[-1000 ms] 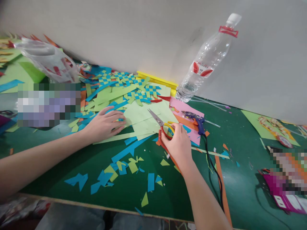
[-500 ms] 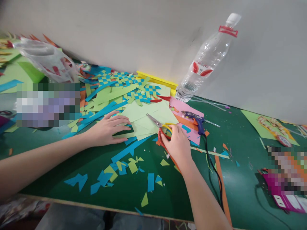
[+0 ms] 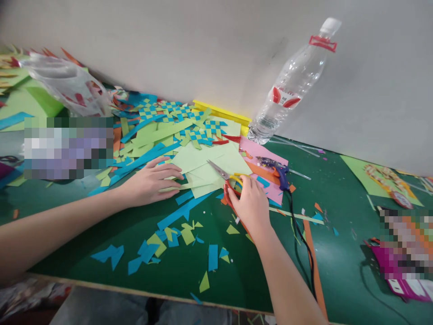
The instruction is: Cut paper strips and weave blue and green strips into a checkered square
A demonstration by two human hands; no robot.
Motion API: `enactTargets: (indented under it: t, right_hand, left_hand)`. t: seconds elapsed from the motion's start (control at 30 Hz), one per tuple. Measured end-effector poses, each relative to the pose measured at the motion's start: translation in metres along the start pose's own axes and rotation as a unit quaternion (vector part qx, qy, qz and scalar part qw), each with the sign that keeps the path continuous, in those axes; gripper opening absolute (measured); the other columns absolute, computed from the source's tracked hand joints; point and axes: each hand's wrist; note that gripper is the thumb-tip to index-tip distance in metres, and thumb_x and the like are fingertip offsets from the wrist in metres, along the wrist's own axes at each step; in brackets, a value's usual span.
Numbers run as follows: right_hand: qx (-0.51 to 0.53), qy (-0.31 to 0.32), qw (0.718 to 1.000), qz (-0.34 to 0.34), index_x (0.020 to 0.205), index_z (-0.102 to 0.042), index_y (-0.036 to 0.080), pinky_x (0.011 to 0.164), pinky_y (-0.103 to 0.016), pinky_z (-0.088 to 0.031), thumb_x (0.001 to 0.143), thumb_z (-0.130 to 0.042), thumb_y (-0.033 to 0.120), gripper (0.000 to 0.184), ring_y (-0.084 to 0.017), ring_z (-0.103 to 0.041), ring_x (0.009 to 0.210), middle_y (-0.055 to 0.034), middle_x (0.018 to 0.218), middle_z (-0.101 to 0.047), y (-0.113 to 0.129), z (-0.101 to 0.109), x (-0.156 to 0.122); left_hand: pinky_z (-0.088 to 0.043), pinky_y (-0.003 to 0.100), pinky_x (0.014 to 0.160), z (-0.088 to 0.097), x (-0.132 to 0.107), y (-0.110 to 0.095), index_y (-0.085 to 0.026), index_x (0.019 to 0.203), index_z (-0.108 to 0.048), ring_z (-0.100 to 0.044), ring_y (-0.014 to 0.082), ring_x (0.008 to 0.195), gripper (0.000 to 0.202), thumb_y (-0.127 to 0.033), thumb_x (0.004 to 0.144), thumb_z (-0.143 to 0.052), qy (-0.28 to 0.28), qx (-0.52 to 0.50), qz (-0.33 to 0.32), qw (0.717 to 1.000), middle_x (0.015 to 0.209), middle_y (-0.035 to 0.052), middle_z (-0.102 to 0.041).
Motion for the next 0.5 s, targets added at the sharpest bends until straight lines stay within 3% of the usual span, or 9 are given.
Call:
enactTargets:
  t: [0.3,0.5]
  right_hand:
    - [-0.017,0.015,1.000,-0.014,0.116,-0.054,0.015,0.084,-0.045,-0.050,0.087,-0.052,0.045,0.042,-0.033,-0.061,0.104,-0.0154,0.111,-0.065,-0.0026,-0.0017,0.0015]
    - [-0.024,-0.006,1.000,0.019,0.115,-0.055,0.015,0.087,-0.047,-0.048,0.088,-0.051,0.043,0.040,-0.033,-0.059,0.104,-0.0154,0.109,-0.064,-0.0026,-0.0003,0.0009]
  left_hand:
    - [-0.043,0.040,0.102,0.0045,0.0034,-0.0063,-0.020,0.077,-0.065,-0.064,0.0164,0.096,0.023,-0.017,0.093,-0.049,-0.020,0.083,-0.053,0.995,0.094,0.0022,-0.071]
    - [-0.045,0.039,0.096,0.0026,0.0008,-0.0074,-0.019,0.079,-0.063,-0.065,0.0151,0.084,0.022,-0.012,0.093,-0.048,-0.021,0.126,-0.042,0.991,0.093,0.0019,-0.071]
Point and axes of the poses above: each hand's wrist, its own x-axis towards the middle knuckle, its own z-axis out of the back of the hand, y = z × x
